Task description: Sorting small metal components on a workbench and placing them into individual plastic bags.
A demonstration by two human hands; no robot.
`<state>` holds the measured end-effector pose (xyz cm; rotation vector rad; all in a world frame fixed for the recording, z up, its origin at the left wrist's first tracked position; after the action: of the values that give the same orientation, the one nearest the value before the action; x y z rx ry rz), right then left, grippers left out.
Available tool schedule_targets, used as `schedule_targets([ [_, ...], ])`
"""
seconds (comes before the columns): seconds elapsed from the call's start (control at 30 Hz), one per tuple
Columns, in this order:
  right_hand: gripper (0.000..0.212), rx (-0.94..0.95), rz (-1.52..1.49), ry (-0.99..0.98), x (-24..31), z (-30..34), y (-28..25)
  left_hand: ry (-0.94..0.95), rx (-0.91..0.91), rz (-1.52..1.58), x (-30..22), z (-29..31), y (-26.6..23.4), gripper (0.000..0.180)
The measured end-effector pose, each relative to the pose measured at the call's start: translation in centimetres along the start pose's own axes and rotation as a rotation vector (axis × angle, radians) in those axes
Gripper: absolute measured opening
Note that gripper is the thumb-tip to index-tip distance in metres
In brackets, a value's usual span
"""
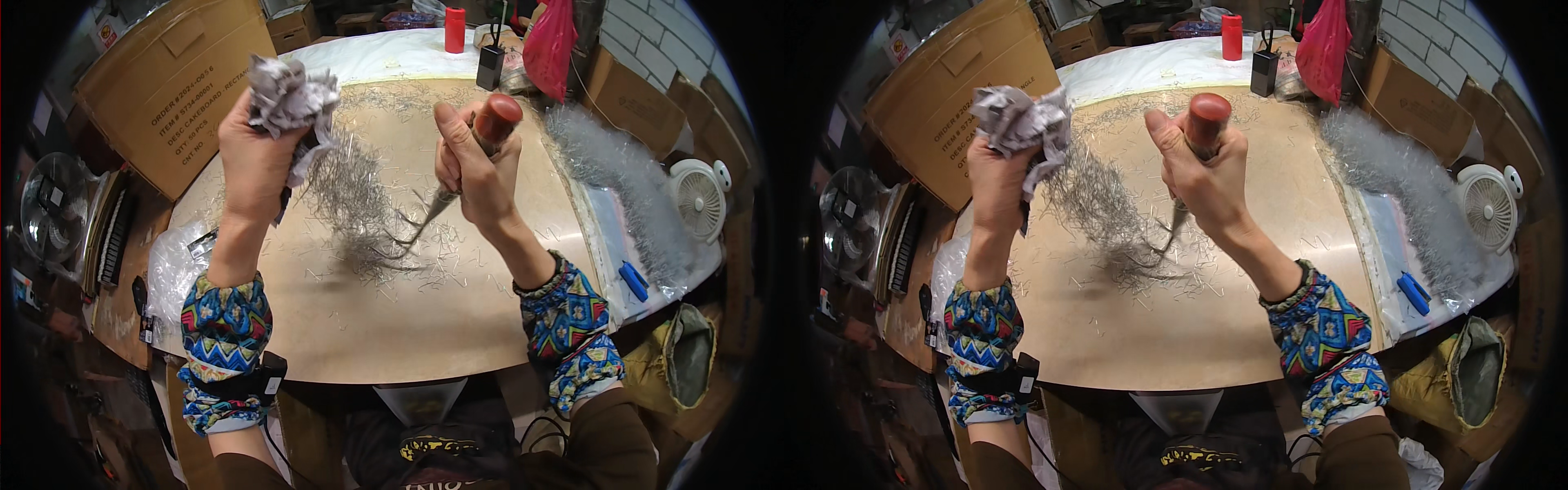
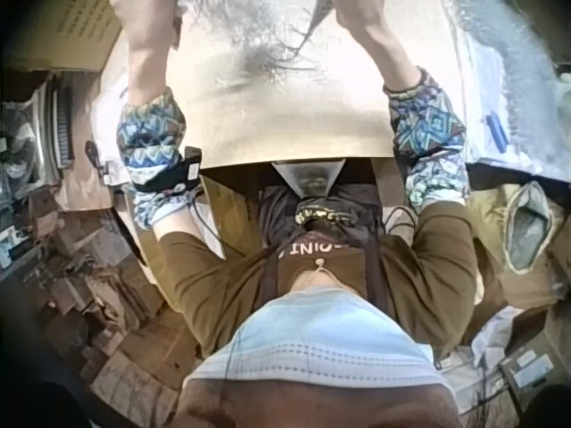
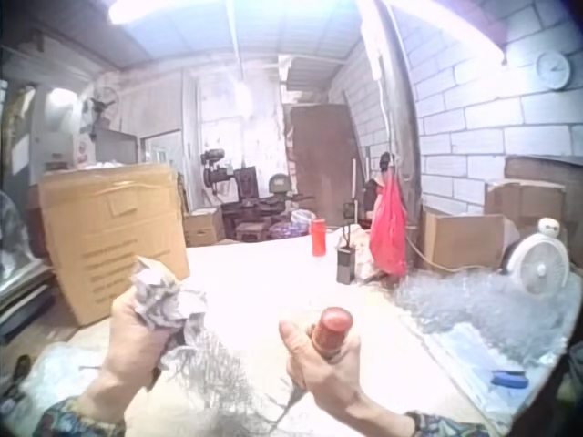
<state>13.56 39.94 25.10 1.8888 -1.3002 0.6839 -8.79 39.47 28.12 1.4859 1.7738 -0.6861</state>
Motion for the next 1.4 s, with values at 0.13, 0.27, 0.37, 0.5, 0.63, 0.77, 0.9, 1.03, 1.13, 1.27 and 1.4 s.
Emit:
schedule_targets([
  [0.13,0.027,-0.253,-0.393,-0.116,2.0,-0.6,-1.7,-0.010,-0.002,0.115,-0.3,-1.3,-0.1,0.032],
  [0.27,0.032,-0.285,-0.430,-0.217,4.9,-2.2,-3.5,-0.075,-0.077,0.066,0.8,-2.2,-2.5,0.029],
  [0.37,0.027,-0.300,-0.392,-0.225,5.3,-2.2,-1.5,-0.088,-0.075,-0.017,1.0,-2.4,-3.4,0.029],
  [0.5,0.022,-0.307,-0.453,-0.318,5.5,-4.3,-3.1,-0.094,-0.113,-0.106,2.6,-2.9,-4.3,0.031],
  [0.63,0.027,-0.422,-0.341,-0.273,6.9,-4.1,-3.6,-0.114,-0.124,-0.064,3.6,-3.5,-5.9,0.031],
  [0.77,0.026,-0.326,-0.320,-0.345,8.4,-3.8,-2.1,-0.141,-0.171,-0.069,3.5,-3.4,-6.2,0.031],
  [0.9,0.032,-0.278,-0.322,-0.354,8.8,-5.1,-2.3,-0.116,-0.190,-0.072,2.8,-3.8,-6.9,0.028],
  [1.03,0.029,-0.335,-0.324,-0.387,10.9,-4.2,-2.3,-0.101,-0.194,-0.038,2.9,-4.6,-6.6,0.026],
  [1.13,0.026,-0.247,-0.324,-0.380,11.3,-4.4,-1.2,-0.090,-0.188,-0.014,2.4,-4.9,-6.2,0.040],
  [1.27,0.025,-0.201,-0.286,-0.486,12.3,-4.2,-1.1,-0.057,-0.205,-0.052,1.9,-4.7,-6.2,0.042],
  [1.4,0.025,-0.198,-0.290,-0.535,12.7,-3.9,-0.2,-0.031,-0.238,-0.068,1.9,-4.4,-7.0,0.043],
])
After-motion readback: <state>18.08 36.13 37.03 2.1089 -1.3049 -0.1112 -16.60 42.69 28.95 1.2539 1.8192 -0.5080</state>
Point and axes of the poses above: each hand's wrist, its own z-axis away from the middle knuckle, its own y-axis out of the palm, x = y × z, the point moved 8 cm from there along -z, towards the middle knuckle, and after that the axes turned 3 degrees about -x, right-handed, at the moved point
